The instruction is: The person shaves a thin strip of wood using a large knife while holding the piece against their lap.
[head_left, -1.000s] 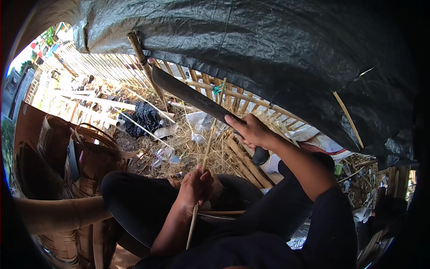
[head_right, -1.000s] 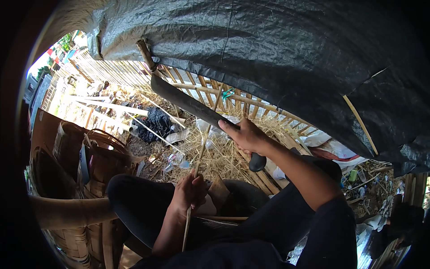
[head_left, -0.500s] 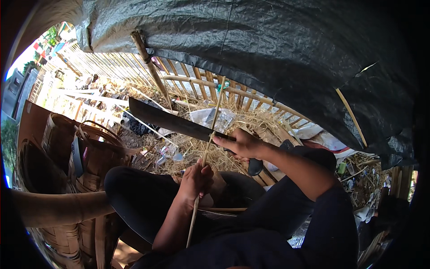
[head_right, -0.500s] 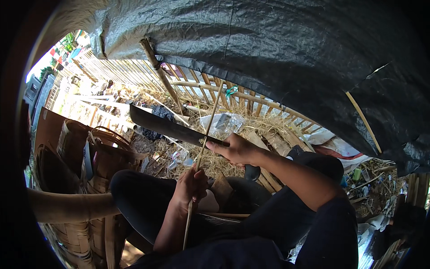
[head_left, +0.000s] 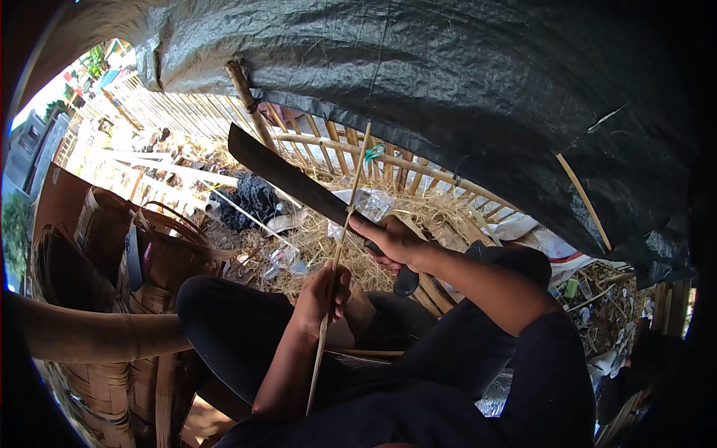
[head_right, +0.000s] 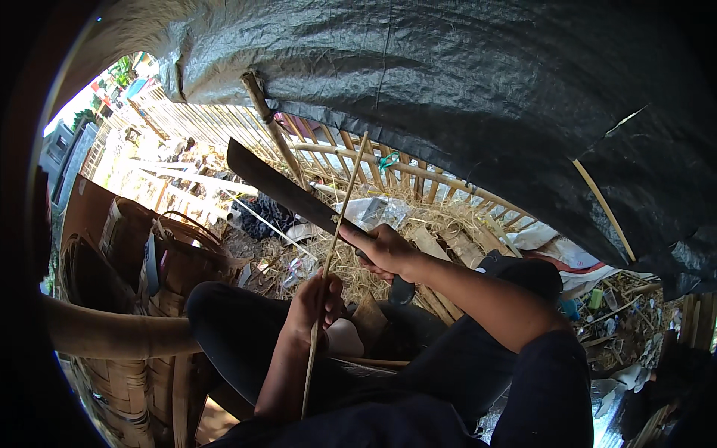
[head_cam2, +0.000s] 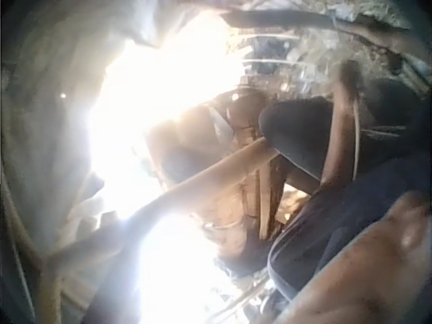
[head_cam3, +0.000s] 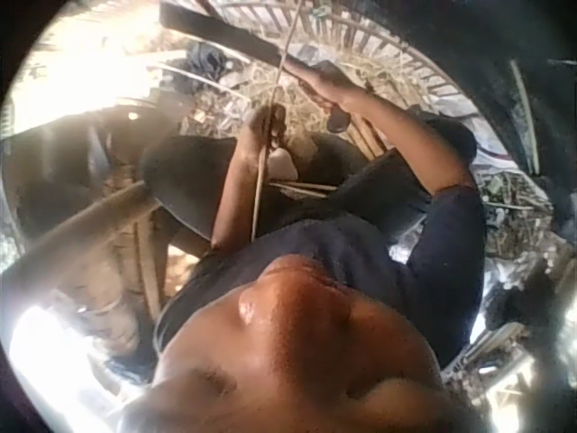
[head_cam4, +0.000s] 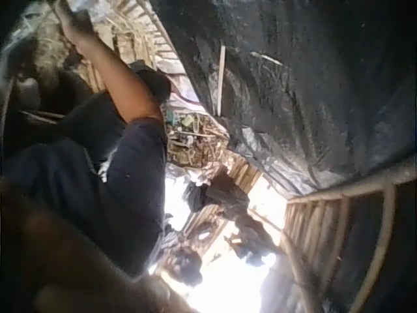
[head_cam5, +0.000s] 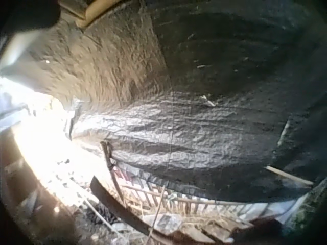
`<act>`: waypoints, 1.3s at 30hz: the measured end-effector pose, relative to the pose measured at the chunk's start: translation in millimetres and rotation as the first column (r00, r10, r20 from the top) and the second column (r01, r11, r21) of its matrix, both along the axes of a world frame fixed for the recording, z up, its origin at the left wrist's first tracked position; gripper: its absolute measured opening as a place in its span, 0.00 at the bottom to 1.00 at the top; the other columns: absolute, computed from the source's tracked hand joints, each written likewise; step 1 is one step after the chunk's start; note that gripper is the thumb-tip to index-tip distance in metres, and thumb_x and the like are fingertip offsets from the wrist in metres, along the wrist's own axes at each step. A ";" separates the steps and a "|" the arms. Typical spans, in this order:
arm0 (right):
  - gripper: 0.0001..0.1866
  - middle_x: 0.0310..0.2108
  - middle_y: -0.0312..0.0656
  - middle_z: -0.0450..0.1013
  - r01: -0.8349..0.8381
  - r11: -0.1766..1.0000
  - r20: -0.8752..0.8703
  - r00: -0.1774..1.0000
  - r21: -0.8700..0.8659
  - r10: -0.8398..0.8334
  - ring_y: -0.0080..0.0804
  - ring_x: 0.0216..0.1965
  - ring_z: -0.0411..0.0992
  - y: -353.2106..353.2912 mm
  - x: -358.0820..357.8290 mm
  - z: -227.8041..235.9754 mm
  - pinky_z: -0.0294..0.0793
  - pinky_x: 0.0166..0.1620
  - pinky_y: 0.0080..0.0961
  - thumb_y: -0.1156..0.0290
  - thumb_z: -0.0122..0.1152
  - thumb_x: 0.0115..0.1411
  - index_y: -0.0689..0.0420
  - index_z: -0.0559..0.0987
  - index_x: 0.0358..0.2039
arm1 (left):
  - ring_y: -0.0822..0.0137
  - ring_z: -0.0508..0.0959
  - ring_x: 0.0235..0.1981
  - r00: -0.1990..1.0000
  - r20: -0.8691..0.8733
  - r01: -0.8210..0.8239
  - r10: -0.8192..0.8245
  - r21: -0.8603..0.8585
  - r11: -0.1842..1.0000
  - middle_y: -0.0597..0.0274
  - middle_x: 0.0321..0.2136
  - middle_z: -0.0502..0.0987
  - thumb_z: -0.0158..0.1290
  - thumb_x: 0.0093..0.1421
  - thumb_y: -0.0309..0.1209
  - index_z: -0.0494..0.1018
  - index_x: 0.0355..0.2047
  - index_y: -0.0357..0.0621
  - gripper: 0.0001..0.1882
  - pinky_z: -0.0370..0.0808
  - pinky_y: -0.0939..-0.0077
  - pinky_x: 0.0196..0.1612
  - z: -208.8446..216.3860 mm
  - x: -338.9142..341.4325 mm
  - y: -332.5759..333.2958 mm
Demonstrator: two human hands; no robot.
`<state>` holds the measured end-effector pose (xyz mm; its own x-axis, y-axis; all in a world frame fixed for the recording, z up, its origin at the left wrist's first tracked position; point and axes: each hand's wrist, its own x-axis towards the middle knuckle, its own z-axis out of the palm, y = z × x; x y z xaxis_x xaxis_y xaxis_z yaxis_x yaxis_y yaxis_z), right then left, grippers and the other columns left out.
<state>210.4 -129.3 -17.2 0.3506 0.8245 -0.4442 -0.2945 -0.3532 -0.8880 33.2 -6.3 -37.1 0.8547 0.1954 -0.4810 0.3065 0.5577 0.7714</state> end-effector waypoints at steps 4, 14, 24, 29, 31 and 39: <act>0.36 0.07 0.31 0.57 0.144 0.989 -0.108 0.983 -0.026 -0.146 0.20 0.05 0.56 3.3 14.4 6.3 0.54 0.11 0.21 0.32 0.51 0.58 0.54 0.66 0.13 | 0.75 0.68 0.09 0.997 0.053 0.065 -0.059 -0.122 0.990 0.68 0.13 0.66 0.34 0.69 0.53 0.67 0.30 0.45 0.25 0.62 0.85 0.09 -0.8 -6.1 1.2; 0.29 0.08 0.28 0.57 0.166 0.986 0.025 0.986 0.003 -0.166 0.17 0.07 0.55 3.0 36.1 11.4 0.55 0.12 0.22 0.40 0.62 0.56 0.56 0.71 0.23 | 0.73 0.71 0.12 0.978 0.104 0.200 -0.183 -0.189 0.961 0.65 0.17 0.69 0.34 0.68 0.55 0.68 0.32 0.44 0.27 0.65 0.84 0.11 4.4 -13.5 -1.6; 0.17 0.10 0.29 0.60 0.168 0.984 0.026 0.985 0.055 -0.170 0.15 0.07 0.56 11.3 31.7 13.4 0.54 0.12 0.18 0.61 0.70 0.55 0.55 0.70 0.24 | 0.73 0.70 0.13 0.980 0.002 0.200 -0.201 -0.125 0.972 0.66 0.17 0.68 0.32 0.69 0.55 0.68 0.32 0.46 0.27 0.66 0.82 0.13 8.8 -7.9 -6.7; 0.18 0.09 0.29 0.60 0.286 0.951 0.136 0.944 0.117 -0.301 0.16 0.07 0.56 8.6 55.1 27.8 0.54 0.12 0.19 0.62 0.70 0.54 0.56 0.70 0.21 | 0.72 0.69 0.13 0.966 0.008 0.252 -0.257 -0.222 0.942 0.66 0.16 0.67 0.31 0.68 0.57 0.66 0.29 0.47 0.28 0.66 0.81 0.13 7.0 -8.3 -10.0; 0.18 0.09 0.30 0.60 0.280 0.951 0.195 0.933 0.133 -0.302 0.16 0.07 0.56 13.4 63.7 28.0 0.54 0.12 0.20 0.62 0.70 0.54 0.55 0.69 0.22 | 0.72 0.66 0.11 0.958 0.146 0.284 -0.247 -0.365 0.886 0.67 0.15 0.64 0.32 0.68 0.56 0.64 0.27 0.47 0.27 0.62 0.81 0.12 -1.7 -10.9 -8.5; 0.31 0.08 0.29 0.57 0.307 0.951 0.099 0.947 -0.018 -0.304 0.19 0.07 0.55 11.6 89.5 30.0 0.56 0.13 0.22 0.35 0.51 0.59 0.54 0.69 0.23 | 0.75 0.56 0.07 0.995 0.073 0.075 -0.061 -0.199 0.977 0.70 0.12 0.58 0.34 0.70 0.52 0.62 0.23 0.48 0.25 0.54 0.82 0.11 20.7 -11.6 -15.8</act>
